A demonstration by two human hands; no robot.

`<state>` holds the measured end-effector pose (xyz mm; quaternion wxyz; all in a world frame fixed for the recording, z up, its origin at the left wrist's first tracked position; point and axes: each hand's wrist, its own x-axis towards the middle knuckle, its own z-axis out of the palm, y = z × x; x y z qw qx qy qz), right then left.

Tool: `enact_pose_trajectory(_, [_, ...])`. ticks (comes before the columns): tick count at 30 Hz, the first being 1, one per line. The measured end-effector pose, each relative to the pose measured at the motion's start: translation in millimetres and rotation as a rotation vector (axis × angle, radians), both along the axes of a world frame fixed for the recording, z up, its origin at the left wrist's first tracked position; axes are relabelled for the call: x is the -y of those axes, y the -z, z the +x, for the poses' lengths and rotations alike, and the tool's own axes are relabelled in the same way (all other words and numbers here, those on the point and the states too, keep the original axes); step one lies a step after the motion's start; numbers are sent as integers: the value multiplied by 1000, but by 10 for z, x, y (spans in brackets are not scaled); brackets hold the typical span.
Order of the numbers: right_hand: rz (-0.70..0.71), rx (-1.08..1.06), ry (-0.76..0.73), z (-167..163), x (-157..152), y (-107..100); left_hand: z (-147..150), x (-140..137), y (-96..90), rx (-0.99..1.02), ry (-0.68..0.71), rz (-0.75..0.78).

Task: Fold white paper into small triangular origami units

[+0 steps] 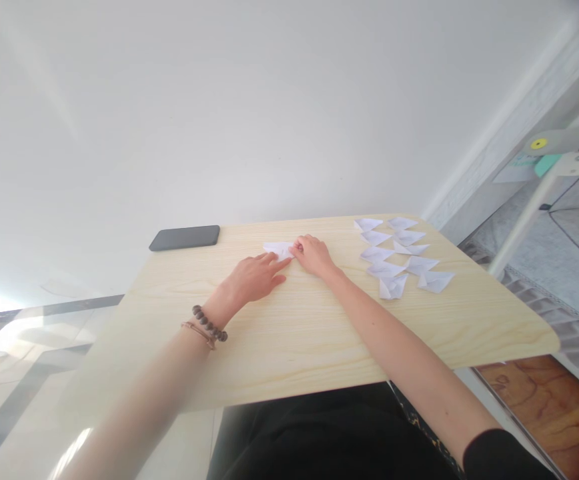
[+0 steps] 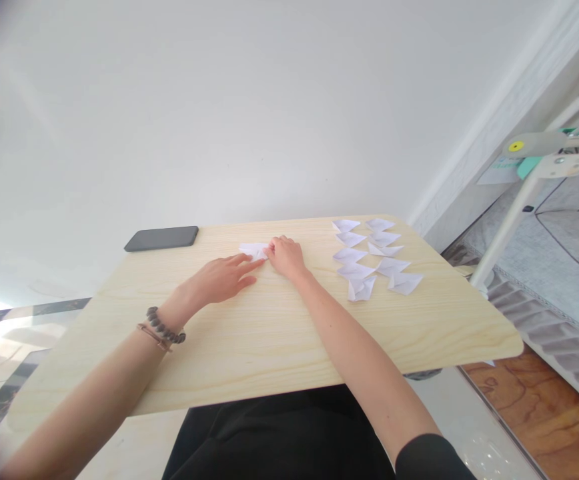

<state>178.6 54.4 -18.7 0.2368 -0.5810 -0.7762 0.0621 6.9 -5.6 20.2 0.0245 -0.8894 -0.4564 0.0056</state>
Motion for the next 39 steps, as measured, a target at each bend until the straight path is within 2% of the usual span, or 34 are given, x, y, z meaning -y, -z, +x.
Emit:
enact_pose_trajectory(14, [10, -31, 14, -9, -1, 13, 16, -4, -13, 30, 15, -10])
enact_pose_trajectory(23, [21, -99, -108, 170, 1, -23, 3, -20, -36, 27, 38, -7])
enact_pose_trajectory(31, [-17, -74, -5, 120, 3, 1, 14, -19, -67, 48, 28, -49])
enact_pose_trajectory(39, [-15, -77, 7, 120, -6, -5, -3, 0, -150, 27, 11, -117])
